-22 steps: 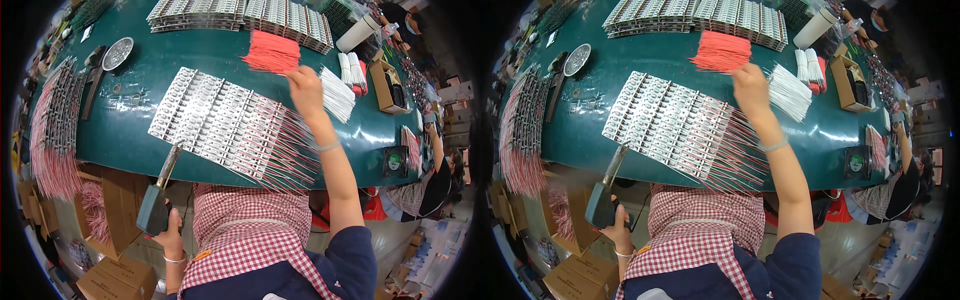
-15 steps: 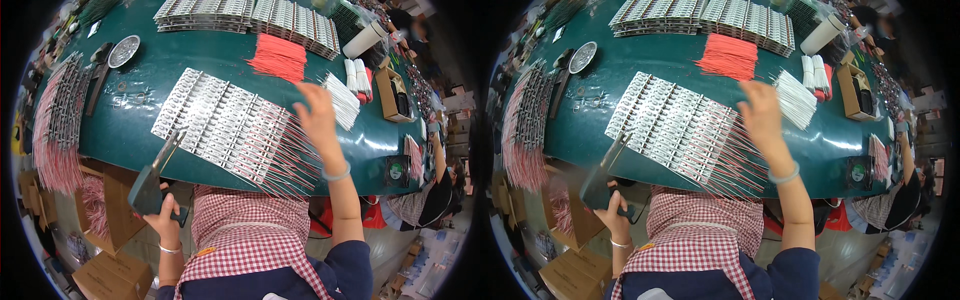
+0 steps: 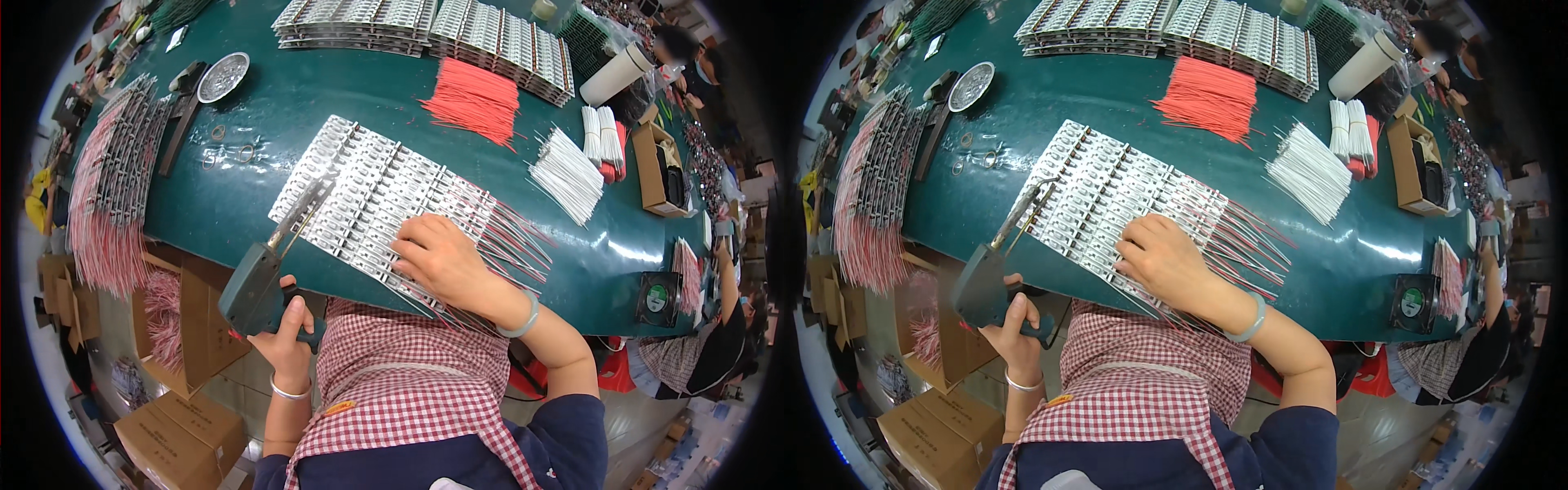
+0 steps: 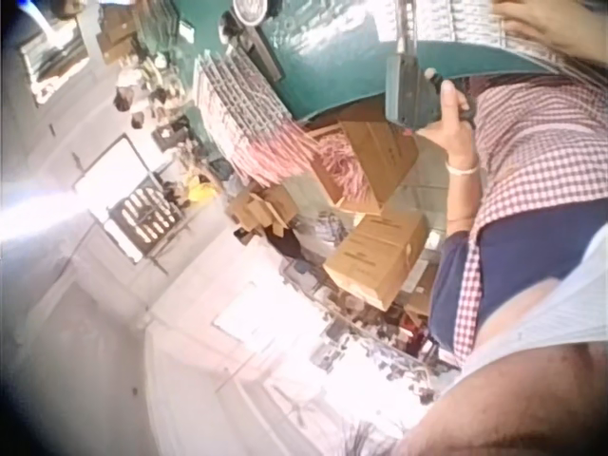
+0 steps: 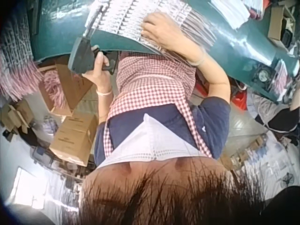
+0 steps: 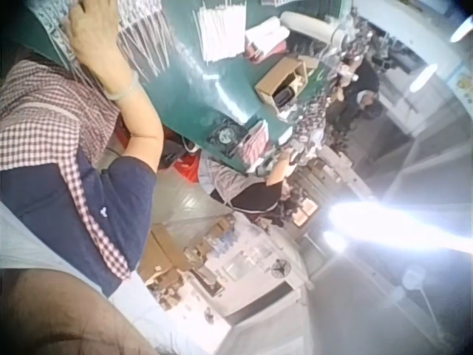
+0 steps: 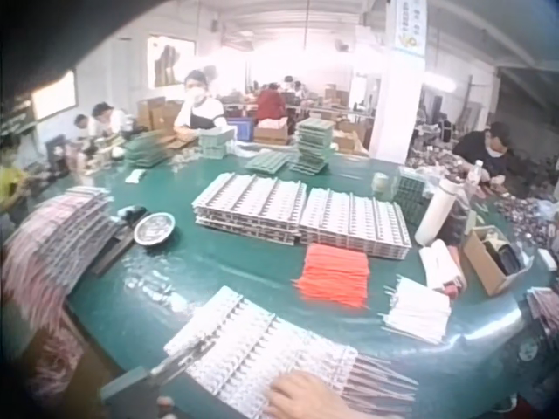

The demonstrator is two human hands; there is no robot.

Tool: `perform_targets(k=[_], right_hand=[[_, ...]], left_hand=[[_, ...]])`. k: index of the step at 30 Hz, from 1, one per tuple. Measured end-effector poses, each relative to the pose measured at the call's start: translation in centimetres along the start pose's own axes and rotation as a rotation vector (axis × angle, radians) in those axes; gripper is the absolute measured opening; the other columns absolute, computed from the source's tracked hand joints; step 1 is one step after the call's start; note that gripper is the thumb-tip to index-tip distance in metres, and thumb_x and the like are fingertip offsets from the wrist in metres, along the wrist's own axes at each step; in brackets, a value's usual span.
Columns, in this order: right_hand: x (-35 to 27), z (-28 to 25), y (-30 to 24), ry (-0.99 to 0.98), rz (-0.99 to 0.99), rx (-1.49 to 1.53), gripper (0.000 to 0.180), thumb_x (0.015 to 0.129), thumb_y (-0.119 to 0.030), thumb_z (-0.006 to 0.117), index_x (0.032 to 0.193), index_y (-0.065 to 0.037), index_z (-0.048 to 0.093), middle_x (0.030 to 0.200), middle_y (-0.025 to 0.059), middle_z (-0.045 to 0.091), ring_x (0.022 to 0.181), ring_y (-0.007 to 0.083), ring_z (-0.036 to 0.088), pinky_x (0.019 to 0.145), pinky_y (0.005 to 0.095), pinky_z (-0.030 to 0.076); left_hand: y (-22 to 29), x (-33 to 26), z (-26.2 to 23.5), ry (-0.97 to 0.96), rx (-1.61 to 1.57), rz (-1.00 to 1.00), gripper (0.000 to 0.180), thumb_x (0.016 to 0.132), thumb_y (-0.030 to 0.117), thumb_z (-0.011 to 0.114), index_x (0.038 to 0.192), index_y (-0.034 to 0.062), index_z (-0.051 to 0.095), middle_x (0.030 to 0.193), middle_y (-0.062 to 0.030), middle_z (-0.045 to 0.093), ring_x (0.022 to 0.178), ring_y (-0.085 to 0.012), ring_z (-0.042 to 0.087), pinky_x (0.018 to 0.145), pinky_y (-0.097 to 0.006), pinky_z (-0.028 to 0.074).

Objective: The person uses a soldering iron to attach red and white wires to a white plastic grid fixture. They repeatedly pick up individual wires, place them into slots on the grid, and apply heat with the soldering iron to secure them. The process is performed one wire at a time in a repetitive sequence.

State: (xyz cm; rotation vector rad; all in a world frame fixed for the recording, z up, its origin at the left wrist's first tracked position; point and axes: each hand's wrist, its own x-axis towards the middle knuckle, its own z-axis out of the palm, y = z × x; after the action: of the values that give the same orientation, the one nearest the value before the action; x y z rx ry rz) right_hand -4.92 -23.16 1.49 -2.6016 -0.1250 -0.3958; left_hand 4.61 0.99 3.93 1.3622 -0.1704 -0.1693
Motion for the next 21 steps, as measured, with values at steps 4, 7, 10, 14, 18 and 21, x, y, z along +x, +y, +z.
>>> perform_targets(k=[4, 7, 10, 14, 18, 21], right_hand=[[-1.7, -0.7, -0.3, 0.027, 0.012, 0.044, 0.032, 0.08, -0.02, 0.078, 0.104, -0.004, 0.066, 0.109, 0.0094, 0.06, 0.106, 0.03, 0.059, 0.094, 0.0424, 0.048], [-3.1, -1.5, -0.1, 0.012, 0.029, 0.079, 0.034, 0.078, -0.019, 0.079, 0.106, -0.004, 0.066, 0.111, 0.0091, 0.061, 0.109, 0.0303, 0.059, 0.094, 0.0424, 0.049], [-3.7, -2.2, -0.2, -0.014, 0.054, 0.101, 0.035, 0.077, -0.016, 0.081, 0.107, -0.004, 0.066, 0.114, 0.0101, 0.062, 0.113, 0.0318, 0.06, 0.096, 0.0428, 0.05], [-4.9, -2.7, 0.1, 0.105, 0.056, 0.188, 0.035, 0.078, -0.012, 0.08, 0.109, -0.002, 0.067, 0.119, 0.0133, 0.063, 0.114, 0.0351, 0.062, 0.096, 0.0448, 0.052], [-5.6, -3.7, 1.0, 0.232, 0.252, 0.002, 0.038, 0.08, -0.01, 0.079, 0.116, -0.003, 0.069, 0.125, 0.016, 0.065, 0.118, 0.0369, 0.061, 0.099, 0.0475, 0.05], [-6.1, -3.3, 0.7, 0.107, 0.272, -0.049, 0.039, 0.081, -0.011, 0.078, 0.118, -0.004, 0.069, 0.129, 0.0155, 0.064, 0.125, 0.0358, 0.059, 0.105, 0.0484, 0.047]], left_hand=[[-0.2, 0.2, 0.1, 0.011, 0.0, -0.035, 0.032, 0.086, -0.002, 0.066, 0.116, -0.0092, 0.058, 0.102, -0.0203, 0.066, 0.049, -0.0128, 0.051, 0.043, -0.026, 0.041], [-0.8, 0.7, 0.3, 0.011, -0.006, -0.051, 0.031, 0.086, -0.001, 0.066, 0.116, -0.009, 0.058, 0.101, -0.0199, 0.066, 0.049, -0.0127, 0.051, 0.043, -0.026, 0.041], [-1.5, 1.0, 0.1, -0.013, -0.025, -0.077, 0.043, 0.087, -0.002, 0.066, 0.127, -0.0066, 0.054, 0.108, -0.0211, 0.066, 0.05, -0.0131, 0.053, 0.044, -0.026, 0.042], [-2.5, 1.8, -0.2, -0.037, -0.072, -0.196, 0.046, 0.087, -0.002, 0.066, 0.131, -0.0052, 0.053, 0.111, -0.0207, 0.066, 0.053, -0.0139, 0.055, 0.048, -0.028, 0.046], [-1.9, 2.6, 0.8, 0.013, -0.04, -0.257, 0.043, 0.088, 0.004, 0.066, 0.13, -0.0039, 0.055, 0.109, -0.0151, 0.066, 0.086, -0.0191, 0.068, 0.075, -0.033, 0.059], [-2.4, 3.1, 1.6, 0.028, -0.13, -0.232, 0.049, 0.088, 0.003, 0.066, 0.135, -0.003, 0.052, 0.114, -0.015, 0.064, 0.112, -0.0259, 0.066, 0.095, -0.044, 0.058]])
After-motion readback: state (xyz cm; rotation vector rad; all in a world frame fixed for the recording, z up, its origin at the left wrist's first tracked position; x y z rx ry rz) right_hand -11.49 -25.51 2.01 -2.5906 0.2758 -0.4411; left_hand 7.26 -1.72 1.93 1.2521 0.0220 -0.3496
